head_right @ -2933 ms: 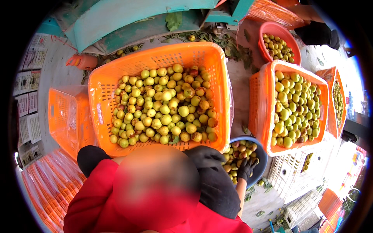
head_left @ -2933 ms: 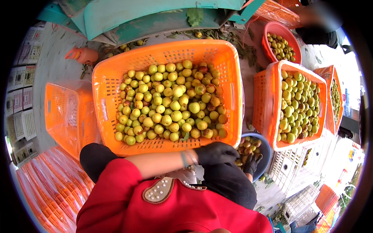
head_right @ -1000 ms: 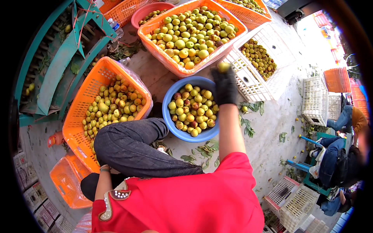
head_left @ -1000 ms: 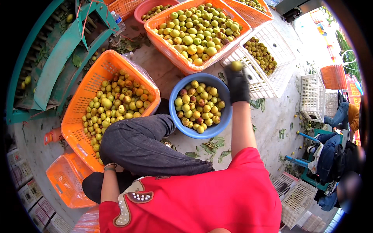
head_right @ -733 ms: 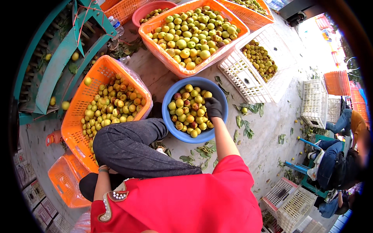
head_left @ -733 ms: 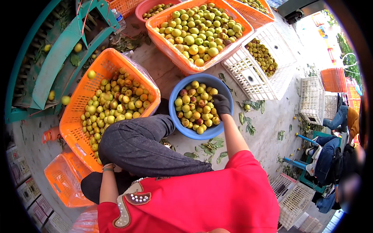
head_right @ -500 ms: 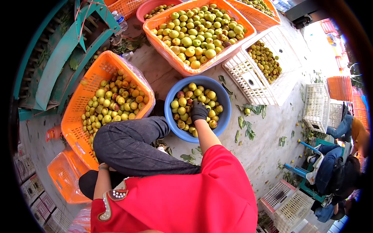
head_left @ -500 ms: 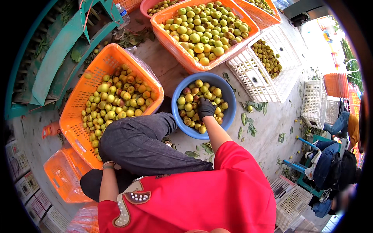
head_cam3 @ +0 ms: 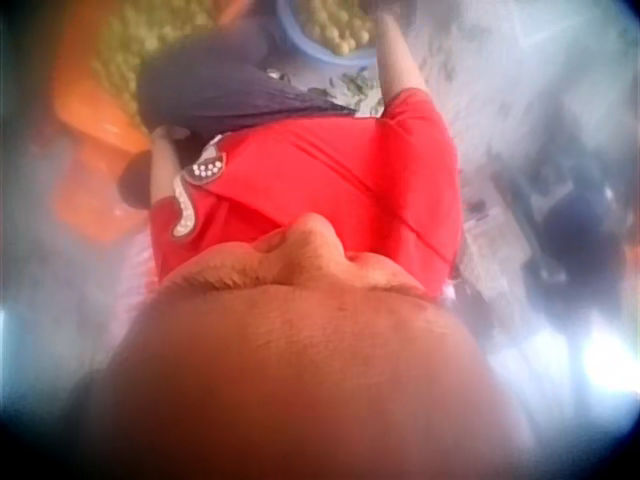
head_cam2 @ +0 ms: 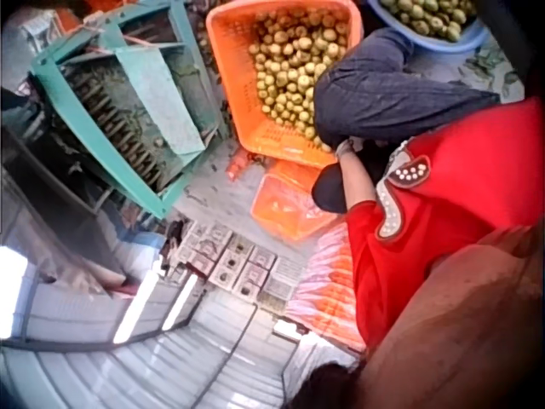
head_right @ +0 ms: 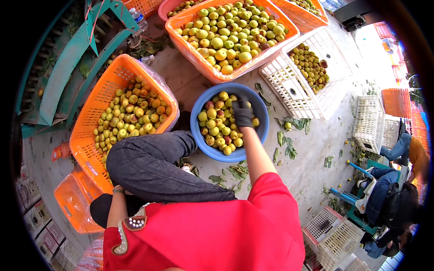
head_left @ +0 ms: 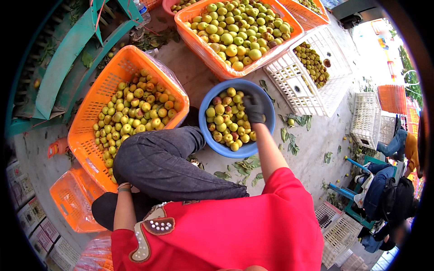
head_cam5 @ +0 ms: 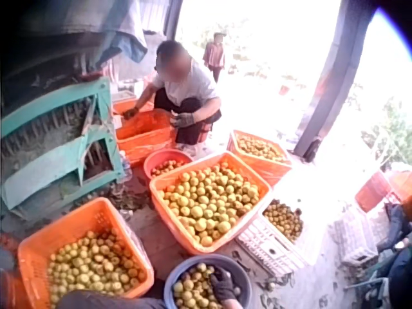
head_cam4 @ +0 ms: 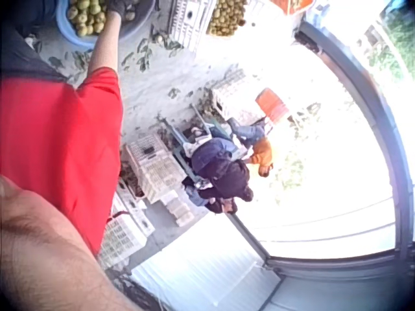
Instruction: The person sits and sorts green plums from an orange basket into a blue bowl, picking them one by one and occasionally tossing them. The person wears black gloves and a red shirt while working at a fruit processing station.
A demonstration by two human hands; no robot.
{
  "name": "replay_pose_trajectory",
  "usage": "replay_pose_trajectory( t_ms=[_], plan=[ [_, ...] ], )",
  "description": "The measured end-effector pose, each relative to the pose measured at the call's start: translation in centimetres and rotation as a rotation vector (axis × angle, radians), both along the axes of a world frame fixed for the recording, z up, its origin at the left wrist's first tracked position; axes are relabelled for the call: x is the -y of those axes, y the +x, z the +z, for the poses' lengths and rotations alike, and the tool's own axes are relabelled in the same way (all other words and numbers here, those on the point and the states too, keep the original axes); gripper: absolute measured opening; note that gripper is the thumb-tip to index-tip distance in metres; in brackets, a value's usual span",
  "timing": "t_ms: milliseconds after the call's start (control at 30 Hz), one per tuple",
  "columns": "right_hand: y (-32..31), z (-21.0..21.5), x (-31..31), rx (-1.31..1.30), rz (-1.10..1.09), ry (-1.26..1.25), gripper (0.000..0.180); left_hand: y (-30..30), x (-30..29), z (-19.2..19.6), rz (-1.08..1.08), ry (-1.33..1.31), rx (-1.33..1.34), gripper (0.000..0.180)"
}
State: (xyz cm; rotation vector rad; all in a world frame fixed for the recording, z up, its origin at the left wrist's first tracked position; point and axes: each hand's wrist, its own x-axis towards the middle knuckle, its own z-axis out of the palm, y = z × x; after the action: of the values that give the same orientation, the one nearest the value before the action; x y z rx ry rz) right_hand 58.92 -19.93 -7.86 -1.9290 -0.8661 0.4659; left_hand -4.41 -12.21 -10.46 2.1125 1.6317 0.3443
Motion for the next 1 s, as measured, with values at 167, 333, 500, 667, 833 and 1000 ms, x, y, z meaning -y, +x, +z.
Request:
replay_pose_trajectory(
  t_ms=[167, 333, 500, 667, 833, 1000],
  plan=[
    [-13.1, 1.0, -3.1, 0.541, 0.369, -0.657, 0.040, -1.2, 0.5, 0.4, 0.011, 0.016, -0.042, 0.038],
    [-14.1, -1.6, 2.3, 0.638, 0.416, -0.366, 0.032, -2.1, 0.7, -0.5, -0.001, 0.024, -0.062, 0.037],
    [-11.0, -1.0, 5.9, 0.649, 0.587, -0.378, 0.032, -2.9, 0.8, -1.7, -0.019, 0.047, -0.094, 0.037],
    [-3.5, -0.9, 4.4, 0.817, 0.478, -0.624, 0.056, -5.0, 0.8, -3.9, -0.048, 0.100, -0.155, 0.037],
    [1.7, -0.8, 8.2, 0.648, -0.045, -0.585, 0.058, 1.2, -0.5, -0.7, -0.061, 0.059, -0.198, 0.036],
    [-2.0, -2.6, 11.2, 0.250, -0.230, -0.490, 0.064, -0.7, 0.1, 0.1, -0.011, 0.018, -0.126, 0.034]
  ],
)
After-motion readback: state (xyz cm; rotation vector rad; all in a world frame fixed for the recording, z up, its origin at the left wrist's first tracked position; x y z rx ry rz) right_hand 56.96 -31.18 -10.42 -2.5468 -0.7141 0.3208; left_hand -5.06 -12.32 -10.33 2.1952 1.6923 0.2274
